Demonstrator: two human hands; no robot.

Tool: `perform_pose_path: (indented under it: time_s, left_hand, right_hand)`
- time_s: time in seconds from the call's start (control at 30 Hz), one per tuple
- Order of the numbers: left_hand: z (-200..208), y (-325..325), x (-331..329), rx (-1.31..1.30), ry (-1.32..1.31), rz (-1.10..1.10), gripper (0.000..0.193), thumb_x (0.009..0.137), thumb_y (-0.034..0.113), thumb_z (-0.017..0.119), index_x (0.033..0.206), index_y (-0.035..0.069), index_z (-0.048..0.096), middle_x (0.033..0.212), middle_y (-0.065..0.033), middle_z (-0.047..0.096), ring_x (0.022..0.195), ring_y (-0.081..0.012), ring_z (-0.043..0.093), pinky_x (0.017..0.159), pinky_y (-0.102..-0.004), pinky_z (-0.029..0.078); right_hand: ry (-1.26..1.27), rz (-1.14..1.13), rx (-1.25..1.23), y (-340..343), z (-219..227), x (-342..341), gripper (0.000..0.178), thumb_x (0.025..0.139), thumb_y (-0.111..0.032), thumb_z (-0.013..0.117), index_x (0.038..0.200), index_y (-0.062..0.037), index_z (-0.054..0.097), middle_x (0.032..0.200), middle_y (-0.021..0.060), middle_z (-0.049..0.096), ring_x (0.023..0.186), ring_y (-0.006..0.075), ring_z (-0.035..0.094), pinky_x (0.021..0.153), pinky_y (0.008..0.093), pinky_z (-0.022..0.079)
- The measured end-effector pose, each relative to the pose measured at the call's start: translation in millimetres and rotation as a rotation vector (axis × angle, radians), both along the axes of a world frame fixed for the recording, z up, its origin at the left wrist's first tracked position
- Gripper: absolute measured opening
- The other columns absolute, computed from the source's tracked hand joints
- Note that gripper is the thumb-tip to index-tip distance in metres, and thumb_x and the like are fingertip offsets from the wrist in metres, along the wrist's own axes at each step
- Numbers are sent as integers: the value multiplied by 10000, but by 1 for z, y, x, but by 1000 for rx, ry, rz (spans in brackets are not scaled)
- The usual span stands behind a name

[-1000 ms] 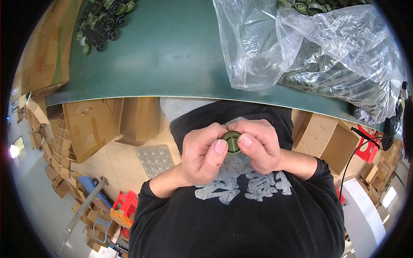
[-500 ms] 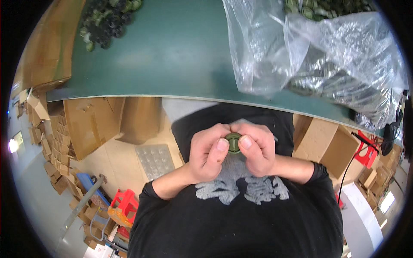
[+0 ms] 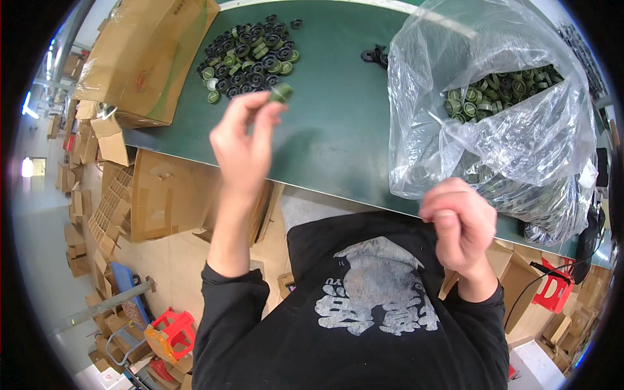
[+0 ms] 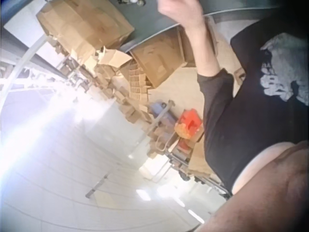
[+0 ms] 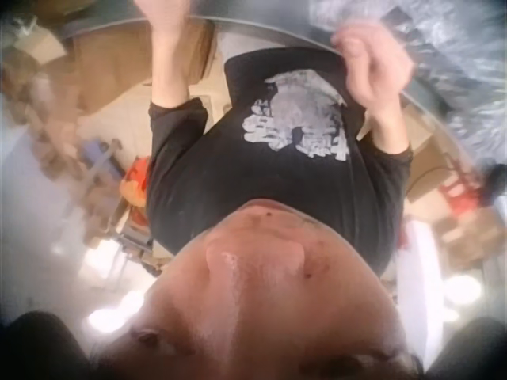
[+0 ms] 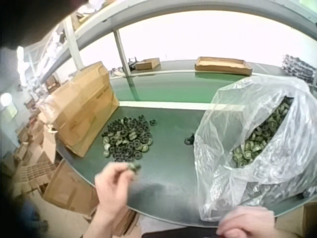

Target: The person assembles black rubber rings into green plastic housings by hand at a workbench.

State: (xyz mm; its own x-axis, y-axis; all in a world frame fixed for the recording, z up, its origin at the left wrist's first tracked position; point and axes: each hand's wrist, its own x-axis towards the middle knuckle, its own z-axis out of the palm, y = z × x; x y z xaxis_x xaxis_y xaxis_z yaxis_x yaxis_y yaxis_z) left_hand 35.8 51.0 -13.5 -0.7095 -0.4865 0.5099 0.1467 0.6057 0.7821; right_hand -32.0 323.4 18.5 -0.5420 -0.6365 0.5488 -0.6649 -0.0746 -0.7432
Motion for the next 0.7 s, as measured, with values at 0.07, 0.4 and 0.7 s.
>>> perform_pose_path:
  time_s: [0.07,0.4,0.7]
  left_hand:
    - [11,-11,-5,283,89,-128,157,930,108,530,956,-43,567,823,-129,654,681,-136,610,575,-236,483]
    - [26,26,20,1173,-24,-572,302,984,267,379,860,14,489,651,-69,488,514,-113,405,431,-214,358]
    - [25,30,31,1375,-40,-848,294,979,280,374,838,30,439,609,-31,409,515,-106,353,418,-213,330]
  right_hand:
    - [32,-47,3,3,10,-6,61,819,-14,584,766,14,577,695,110,596,599,226,578,549,289,463]
    - [271,-142,173,-5,24,-27,72,728,28,627,771,7,573,748,101,594,686,267,579,619,331,464]
    - [720,-451,435,-4,15,-51,128,773,-33,621,898,-10,635,996,101,629,1032,282,553,954,435,401]
